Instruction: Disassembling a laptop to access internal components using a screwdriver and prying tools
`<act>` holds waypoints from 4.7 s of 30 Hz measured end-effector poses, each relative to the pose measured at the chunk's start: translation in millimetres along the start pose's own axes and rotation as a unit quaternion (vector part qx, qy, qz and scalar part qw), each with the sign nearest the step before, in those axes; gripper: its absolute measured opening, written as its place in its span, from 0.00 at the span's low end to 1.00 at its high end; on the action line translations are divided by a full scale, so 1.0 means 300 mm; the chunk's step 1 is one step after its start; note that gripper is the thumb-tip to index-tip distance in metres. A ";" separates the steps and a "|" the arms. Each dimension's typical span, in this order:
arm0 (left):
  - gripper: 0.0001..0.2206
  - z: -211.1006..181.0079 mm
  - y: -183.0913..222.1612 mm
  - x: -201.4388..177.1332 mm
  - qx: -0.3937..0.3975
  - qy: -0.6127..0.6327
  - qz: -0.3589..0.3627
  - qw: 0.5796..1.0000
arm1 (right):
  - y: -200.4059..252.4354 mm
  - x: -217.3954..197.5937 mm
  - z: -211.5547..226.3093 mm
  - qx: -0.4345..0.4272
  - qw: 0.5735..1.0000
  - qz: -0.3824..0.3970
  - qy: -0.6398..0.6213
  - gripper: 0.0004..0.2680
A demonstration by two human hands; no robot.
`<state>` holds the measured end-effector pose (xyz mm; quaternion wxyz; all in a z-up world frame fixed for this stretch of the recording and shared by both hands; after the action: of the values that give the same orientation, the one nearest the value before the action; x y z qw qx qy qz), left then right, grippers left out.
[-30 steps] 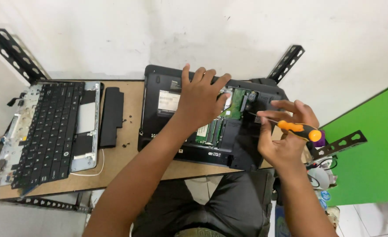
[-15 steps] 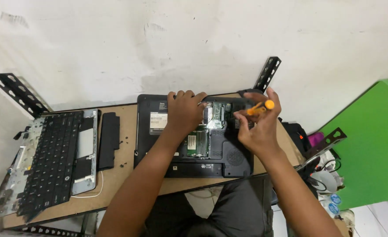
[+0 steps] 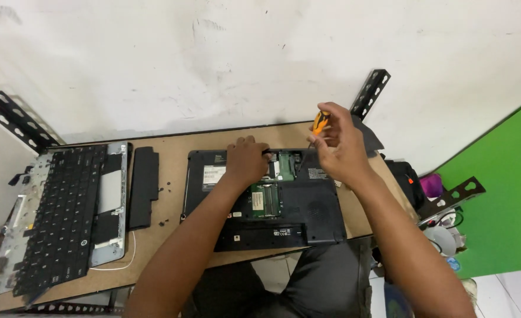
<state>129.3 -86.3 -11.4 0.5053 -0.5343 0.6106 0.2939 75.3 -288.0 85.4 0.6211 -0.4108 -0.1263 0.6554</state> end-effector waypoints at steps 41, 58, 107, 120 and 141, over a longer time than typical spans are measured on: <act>0.13 -0.002 0.023 0.019 -0.019 0.031 0.016 0.999 | 0.006 0.033 -0.029 -0.018 0.996 0.026 0.078 0.18; 0.09 -0.194 0.009 0.033 0.151 0.281 -0.032 0.947 | 0.013 0.054 0.007 -0.010 0.990 0.017 0.141 0.20; 0.20 -0.196 -0.026 0.064 0.206 0.273 -0.087 0.936 | -0.060 -0.020 0.035 0.041 0.998 0.045 0.025 0.10; 0.21 -0.175 -0.046 0.090 0.205 0.242 -0.128 0.940 | -0.062 -0.016 0.012 0.083 0.978 0.095 -0.169 0.12; 0.14 -0.197 -0.034 0.045 0.192 0.310 -0.196 0.910 | -0.034 0.035 -0.013 -0.016 0.997 -0.009 0.074 0.10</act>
<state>122.3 -147.0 -3.4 0.4305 -0.6004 0.6642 -0.1144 86.4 -277.7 86.1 0.6281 -0.4666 -0.0938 0.6157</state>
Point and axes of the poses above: each hand's wrist, its own y-axis away from the middle knuckle, its own x-axis out of the palm, z = x × y, the point moved 1 cm from there along -y, towards the middle knuckle, and after that the axes turned 1 degree about x, right-handed, at the moved point
